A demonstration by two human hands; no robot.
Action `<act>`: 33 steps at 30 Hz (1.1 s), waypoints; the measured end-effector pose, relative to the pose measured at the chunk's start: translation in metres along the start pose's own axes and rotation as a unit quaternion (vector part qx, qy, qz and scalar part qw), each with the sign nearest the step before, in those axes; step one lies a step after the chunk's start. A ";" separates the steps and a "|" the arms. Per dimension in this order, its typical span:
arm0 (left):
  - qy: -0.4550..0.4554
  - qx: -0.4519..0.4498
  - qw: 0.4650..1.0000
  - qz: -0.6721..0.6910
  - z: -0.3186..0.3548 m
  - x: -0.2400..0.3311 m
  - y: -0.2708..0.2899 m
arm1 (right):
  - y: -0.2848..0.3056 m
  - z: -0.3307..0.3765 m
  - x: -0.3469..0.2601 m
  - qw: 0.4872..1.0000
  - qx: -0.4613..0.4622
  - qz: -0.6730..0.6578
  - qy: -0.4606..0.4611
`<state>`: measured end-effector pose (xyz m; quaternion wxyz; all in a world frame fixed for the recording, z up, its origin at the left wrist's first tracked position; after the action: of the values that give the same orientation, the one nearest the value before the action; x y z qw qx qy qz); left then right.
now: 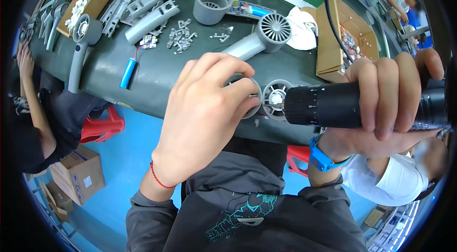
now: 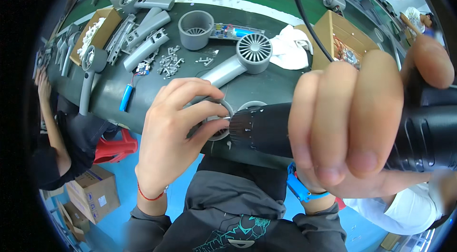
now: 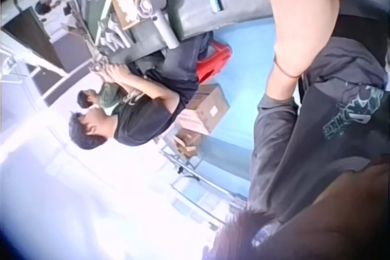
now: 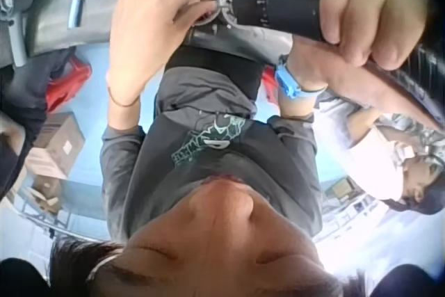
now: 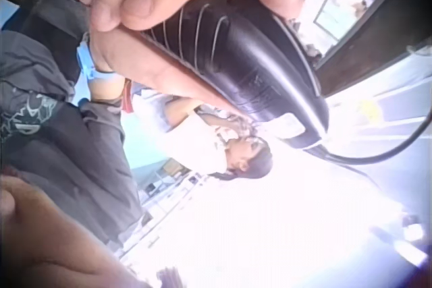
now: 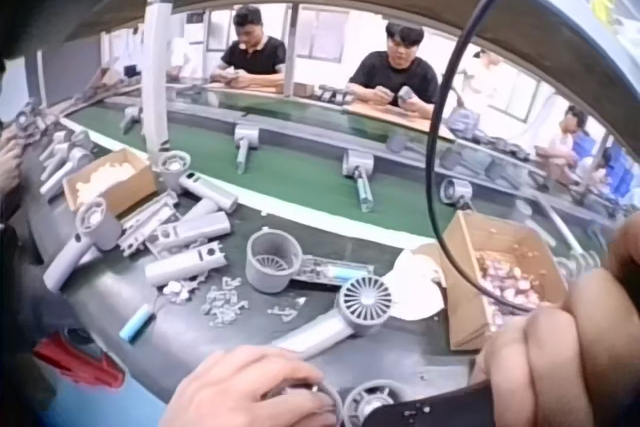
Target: Assembling components of handheld electronic fans using an electric screwdriver on a production line.
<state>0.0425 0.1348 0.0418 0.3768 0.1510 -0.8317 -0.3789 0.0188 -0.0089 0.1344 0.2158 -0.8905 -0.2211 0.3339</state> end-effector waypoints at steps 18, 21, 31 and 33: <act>0.054 -0.413 0.881 0.225 0.116 0.004 -0.124 | 0.082 0.037 -0.074 0.956 -0.240 0.116 -0.122; 0.072 -0.404 0.889 0.204 0.143 0.020 -0.163 | 0.089 0.048 -0.078 0.997 -0.071 -0.028 -0.032; -0.060 -0.417 0.906 0.037 0.163 0.039 -0.194 | 0.130 0.080 -0.119 0.993 0.067 -0.001 -0.101; -0.094 -0.431 0.897 0.021 0.166 0.040 -0.195 | 0.139 0.093 -0.116 0.982 0.077 -0.015 -0.170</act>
<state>-0.1146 0.0685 -0.1542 0.3334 -0.0801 -0.6211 -0.7048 -0.0901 -0.1617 0.0549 0.2479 -0.7983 -0.2412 0.4931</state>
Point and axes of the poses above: each hand's wrist, its own z-axis away from the middle knuckle, its own y-axis out of the back of the hand, x = y × z, the point moved 9 cm from there along -z, towards the middle knuckle, and after that the axes turned 3 degrees about -z, right-handed, at the moved point
